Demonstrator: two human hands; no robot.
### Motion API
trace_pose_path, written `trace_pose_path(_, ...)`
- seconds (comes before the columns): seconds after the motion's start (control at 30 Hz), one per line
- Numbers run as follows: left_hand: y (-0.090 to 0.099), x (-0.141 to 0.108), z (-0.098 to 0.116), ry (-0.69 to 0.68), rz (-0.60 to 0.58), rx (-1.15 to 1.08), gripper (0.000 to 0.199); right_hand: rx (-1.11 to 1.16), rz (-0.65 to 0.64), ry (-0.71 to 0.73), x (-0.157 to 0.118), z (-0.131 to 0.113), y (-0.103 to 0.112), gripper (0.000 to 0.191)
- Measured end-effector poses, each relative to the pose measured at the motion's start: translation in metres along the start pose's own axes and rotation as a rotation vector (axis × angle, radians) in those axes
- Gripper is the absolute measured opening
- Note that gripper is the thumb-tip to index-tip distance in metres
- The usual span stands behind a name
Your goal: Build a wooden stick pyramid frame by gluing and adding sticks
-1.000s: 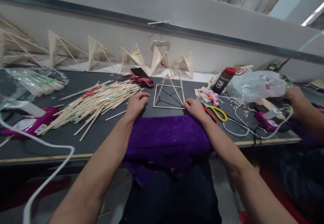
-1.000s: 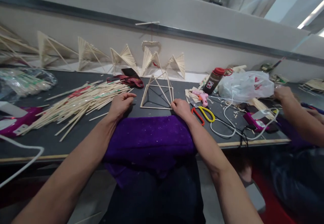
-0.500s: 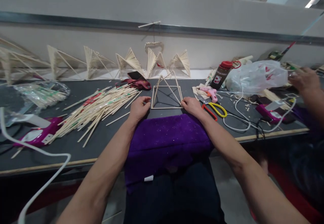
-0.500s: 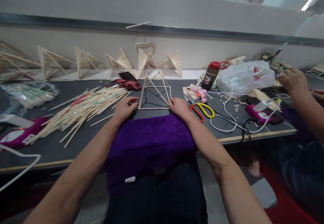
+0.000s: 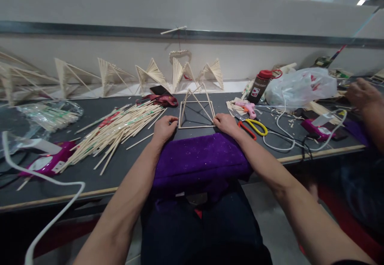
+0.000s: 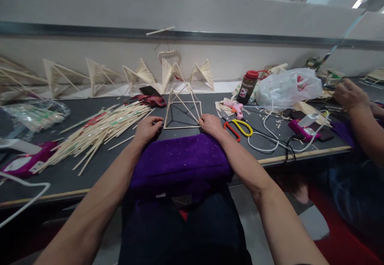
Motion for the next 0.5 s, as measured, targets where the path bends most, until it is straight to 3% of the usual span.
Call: trace_pose_path(0.5,-0.013,0.005,0.007,-0.150,-0.121,0.084,0.033,0.035,0.012,-0.004,0.000,-0.002,0.003,0.031)
Point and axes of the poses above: each hand's wrist, its own x-axis towards the middle knuckle, its own y-axis out of the back of the hand, z = x × y, the point moved 8 cm from there along x, towards the middle knuckle, and after that the axes turned 10 degrees about -x, right-handed, at the moved point
